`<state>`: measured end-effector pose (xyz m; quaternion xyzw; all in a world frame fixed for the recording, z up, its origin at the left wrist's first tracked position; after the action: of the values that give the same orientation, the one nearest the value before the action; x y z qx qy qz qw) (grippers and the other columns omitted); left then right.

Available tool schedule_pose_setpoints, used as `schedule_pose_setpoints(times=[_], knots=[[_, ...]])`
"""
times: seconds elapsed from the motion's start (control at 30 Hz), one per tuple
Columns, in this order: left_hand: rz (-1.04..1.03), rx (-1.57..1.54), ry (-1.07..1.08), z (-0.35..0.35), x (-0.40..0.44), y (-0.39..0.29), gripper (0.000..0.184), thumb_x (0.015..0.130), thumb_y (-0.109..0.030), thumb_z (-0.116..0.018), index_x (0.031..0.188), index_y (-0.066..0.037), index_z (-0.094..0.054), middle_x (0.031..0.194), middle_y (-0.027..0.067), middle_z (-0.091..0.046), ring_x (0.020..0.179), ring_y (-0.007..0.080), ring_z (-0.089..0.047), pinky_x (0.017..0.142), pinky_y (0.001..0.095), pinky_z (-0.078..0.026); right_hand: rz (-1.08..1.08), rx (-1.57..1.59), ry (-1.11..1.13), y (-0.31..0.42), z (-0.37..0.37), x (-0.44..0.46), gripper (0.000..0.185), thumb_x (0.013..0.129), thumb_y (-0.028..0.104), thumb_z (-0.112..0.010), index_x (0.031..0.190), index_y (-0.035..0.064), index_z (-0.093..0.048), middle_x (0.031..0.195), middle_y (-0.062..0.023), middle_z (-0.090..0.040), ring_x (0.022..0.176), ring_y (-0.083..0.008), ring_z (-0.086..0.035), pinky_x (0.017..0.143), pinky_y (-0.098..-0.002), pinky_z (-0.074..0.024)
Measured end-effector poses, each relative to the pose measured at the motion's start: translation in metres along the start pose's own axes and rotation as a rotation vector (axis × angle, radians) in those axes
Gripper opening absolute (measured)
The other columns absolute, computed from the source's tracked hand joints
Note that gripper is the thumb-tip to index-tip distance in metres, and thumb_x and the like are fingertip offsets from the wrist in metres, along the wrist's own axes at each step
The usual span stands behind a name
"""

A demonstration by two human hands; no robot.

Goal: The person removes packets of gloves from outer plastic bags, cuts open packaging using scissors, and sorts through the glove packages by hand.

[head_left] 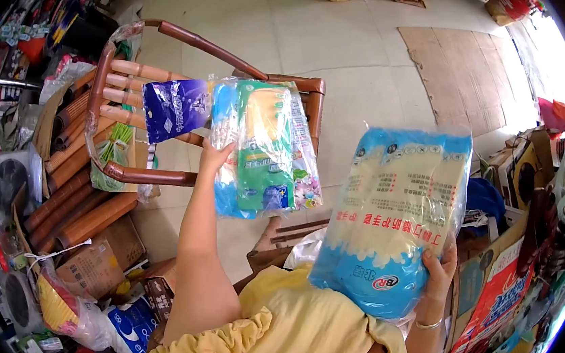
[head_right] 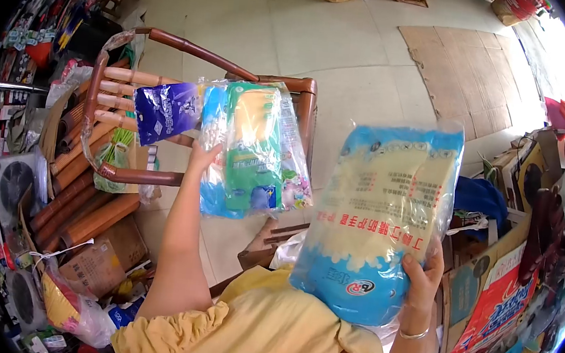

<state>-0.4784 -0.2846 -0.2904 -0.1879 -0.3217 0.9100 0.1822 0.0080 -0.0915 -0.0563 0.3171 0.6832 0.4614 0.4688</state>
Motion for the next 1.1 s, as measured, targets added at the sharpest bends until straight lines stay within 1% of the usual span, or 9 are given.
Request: schedule_pose_setpoints(times=[0.07,0.17,0.4,0.57,0.63,0.73,0.87,0.93,1.1], knots=[[0.188,0.034,0.045,-0.001,0.004,0.002,0.074,0.065,-0.033,-0.075,0.117,0.006,-0.04,0.11,0.026,-0.056,0.098,0.0385,-0.057,0.085,0.0404,-0.044,-0.017,0.021,-0.063,-0.003,-0.003,0.004,0.055,0.073,-0.001,-0.061,0.126,-0.0016,-0.044,0.113,-0.0097,-0.058,0.098,-0.0151,-0.056,0.086,-0.0263,-0.0444],[0.158,0.173,0.102,0.001,0.013,0.0,0.065,0.067,-0.03,-0.073,0.112,0.004,-0.041,0.108,0.0265,-0.057,0.097,0.0396,-0.057,0.083,0.041,-0.045,0.01,-0.053,-0.067,-0.011,0.011,0.011,0.056,0.073,-0.002,-0.06,0.127,-0.0021,-0.043,0.116,-0.0101,-0.056,0.102,-0.0163,-0.055,0.089,-0.0279,-0.0426],[-0.12,0.238,-0.116,0.102,-0.042,-0.139,0.043,0.076,-0.014,-0.063,0.113,-0.008,-0.042,0.091,0.024,-0.062,0.086,0.0407,-0.059,0.073,0.043,-0.046,0.016,-0.089,-0.015,-0.012,-0.003,0.026,0.056,0.074,-0.001,-0.059,0.128,-0.0027,-0.042,0.119,-0.0114,-0.054,0.108,-0.0177,-0.052,0.094,-0.0298,-0.0395],[-0.189,-0.228,-0.077,0.133,-0.07,-0.151,0.046,0.078,-0.005,-0.061,0.119,-0.003,-0.041,0.105,0.0148,-0.059,0.096,0.022,-0.058,0.081,0.0332,-0.046,-0.014,-0.091,0.024,-0.022,-0.011,0.037,0.058,0.075,-0.001,-0.059,0.129,-0.0032,-0.04,0.12,-0.0127,-0.054,0.107,-0.0184,-0.052,0.093,-0.0298,-0.0397],[-0.249,-0.811,0.096,0.123,-0.071,-0.138,0.049,0.08,-0.005,-0.06,0.124,0.0,-0.039,0.112,0.0122,-0.055,0.101,0.0189,-0.054,0.085,0.0317,-0.045,-0.012,-0.088,0.038,-0.023,-0.015,0.039,0.058,0.075,-0.001,-0.059,0.129,-0.0032,-0.04,0.12,-0.0129,-0.054,0.107,-0.0184,-0.052,0.093,-0.0299,-0.0398],[-0.044,-0.998,0.3,0.082,-0.058,-0.107,0.051,0.081,-0.006,-0.06,0.126,0.0,-0.038,0.111,0.0116,-0.055,0.102,0.019,-0.054,0.086,0.031,-0.045,0.007,-0.098,0.054,-0.023,-0.018,0.041,0.057,0.075,-0.002,-0.058,0.129,-0.0033,-0.04,0.12,-0.013,-0.053,0.107,-0.0184,-0.052,0.093,-0.0298,-0.0403],[0.301,-0.561,0.252,-0.058,-0.021,-0.004,0.039,0.081,-0.014,-0.061,0.113,0.002,-0.046,0.106,0.017,-0.058,0.098,0.0242,-0.057,0.083,0.0346,-0.046,0.019,-0.102,0.076,-0.02,-0.024,0.049,0.057,0.075,-0.002,-0.058,0.129,-0.0042,-0.04,0.121,-0.0127,-0.053,0.107,-0.0179,-0.053,0.092,-0.029,-0.0412],[0.299,-0.095,0.036,-0.116,-0.011,0.049,0.029,0.082,-0.013,-0.058,0.106,0.002,-0.049,0.103,0.0201,-0.059,0.095,0.0309,-0.058,0.081,0.0374,-0.045,0.027,-0.147,0.079,-0.015,-0.034,0.053,0.057,0.075,-0.001,-0.058,0.129,-0.0042,-0.04,0.12,-0.0128,-0.054,0.106,-0.0177,-0.053,0.091,-0.0285,-0.0415],[0.346,-0.233,-0.121,-0.11,-0.007,0.059,0.025,0.083,-0.012,-0.055,0.104,0.001,-0.051,0.102,0.0207,-0.058,0.094,0.0343,-0.057,0.083,0.0384,-0.044,0.019,-0.144,0.184,-0.001,-0.069,0.07,0.057,0.074,-0.002,-0.059,0.128,-0.0051,-0.041,0.118,-0.0127,-0.055,0.104,-0.0177,-0.055,0.092,-0.0295,-0.0418]])
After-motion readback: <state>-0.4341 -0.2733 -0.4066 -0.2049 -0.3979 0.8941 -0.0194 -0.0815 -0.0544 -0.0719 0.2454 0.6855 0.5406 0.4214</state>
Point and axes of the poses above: each hand's wrist, its own x-axis towards the middle knuckle, its own z-axis out of the back of the hand, y = z × x, the point moved 2 cm from there along x, towards the middle knuckle
